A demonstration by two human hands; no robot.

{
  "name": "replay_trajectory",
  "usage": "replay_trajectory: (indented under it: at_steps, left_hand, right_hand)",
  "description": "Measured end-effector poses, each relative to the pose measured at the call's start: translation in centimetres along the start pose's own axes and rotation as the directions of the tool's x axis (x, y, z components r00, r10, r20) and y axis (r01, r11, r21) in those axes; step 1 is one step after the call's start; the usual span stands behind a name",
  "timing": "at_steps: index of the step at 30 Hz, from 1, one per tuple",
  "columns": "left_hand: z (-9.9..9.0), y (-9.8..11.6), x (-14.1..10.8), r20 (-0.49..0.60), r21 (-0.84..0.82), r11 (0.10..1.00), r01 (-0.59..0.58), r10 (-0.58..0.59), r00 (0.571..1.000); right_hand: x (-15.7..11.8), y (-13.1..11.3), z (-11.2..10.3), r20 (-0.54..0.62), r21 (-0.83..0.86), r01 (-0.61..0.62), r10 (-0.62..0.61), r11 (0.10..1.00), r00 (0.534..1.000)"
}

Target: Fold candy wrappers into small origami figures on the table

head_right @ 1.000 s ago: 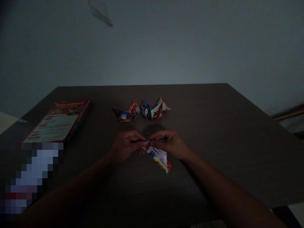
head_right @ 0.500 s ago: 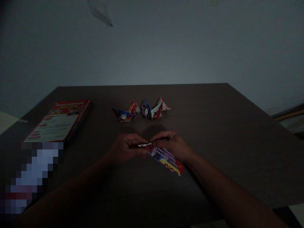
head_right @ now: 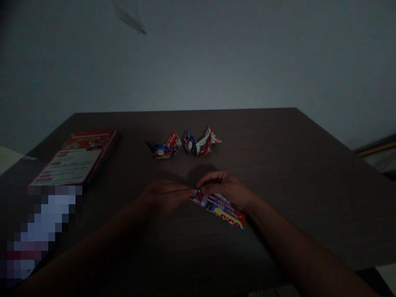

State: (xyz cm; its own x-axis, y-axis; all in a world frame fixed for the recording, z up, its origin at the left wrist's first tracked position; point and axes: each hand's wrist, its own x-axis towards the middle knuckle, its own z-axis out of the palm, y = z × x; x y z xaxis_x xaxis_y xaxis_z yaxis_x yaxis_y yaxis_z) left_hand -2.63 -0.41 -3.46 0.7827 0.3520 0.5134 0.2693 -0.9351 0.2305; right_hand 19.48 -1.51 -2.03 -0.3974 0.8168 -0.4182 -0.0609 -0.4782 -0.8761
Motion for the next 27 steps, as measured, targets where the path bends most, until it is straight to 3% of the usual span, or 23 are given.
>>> replay_trajectory:
  at_steps: [5,10,12,14,16,19,21,27]
  left_hand:
    - [-0.7,0.6,0.4,0.068,0.040,0.997,-0.064,0.061,0.996]
    - [-0.7,0.8,0.7,0.068,0.032,0.996,-0.087,0.085,0.994]
    - [-0.5,0.8,0.7,0.041,-0.002,0.999,-0.037,0.037,0.998]
    - [-0.4,0.7,0.7,-0.006,-0.106,0.987,0.119,-0.120,0.993]
    - [-0.5,0.8,0.7,-0.006,-0.261,0.902,0.344,-0.358,0.934]
    - [-0.7,1.0,0.9,0.118,-0.458,0.675,0.579,-0.599,0.792]
    - [-0.5,1.2,1.1,0.219,-0.533,0.554,0.640,-0.640,0.736]
    - [0.5,1.4,1.5,0.367,-0.702,0.305,0.644,-0.620,0.694]
  right_hand:
    - [-0.1,-0.1,-0.3,0.051,-0.141,0.020,-0.012,0.990,0.999]
    - [-0.1,-0.1,-0.9,0.122,-0.264,0.044,-0.011,0.964,0.992]
    - [-0.2,-0.1,-1.0,0.125,-0.277,0.072,-0.038,0.958,0.991]
    - [-0.3,-0.2,-0.9,0.096,-0.291,0.112,-0.088,0.950,0.991]
    - [-0.3,-0.3,-0.6,0.050,-0.329,0.160,-0.152,0.931,0.987]
    - [-0.4,-0.4,-0.2,-0.006,-0.405,0.220,-0.244,0.887,0.970]
    - [-0.4,-0.3,0.1,-0.020,-0.434,0.245,-0.281,0.867,0.960]
    - [-0.4,-0.2,0.3,0.029,-0.509,0.311,-0.345,0.803,0.938]
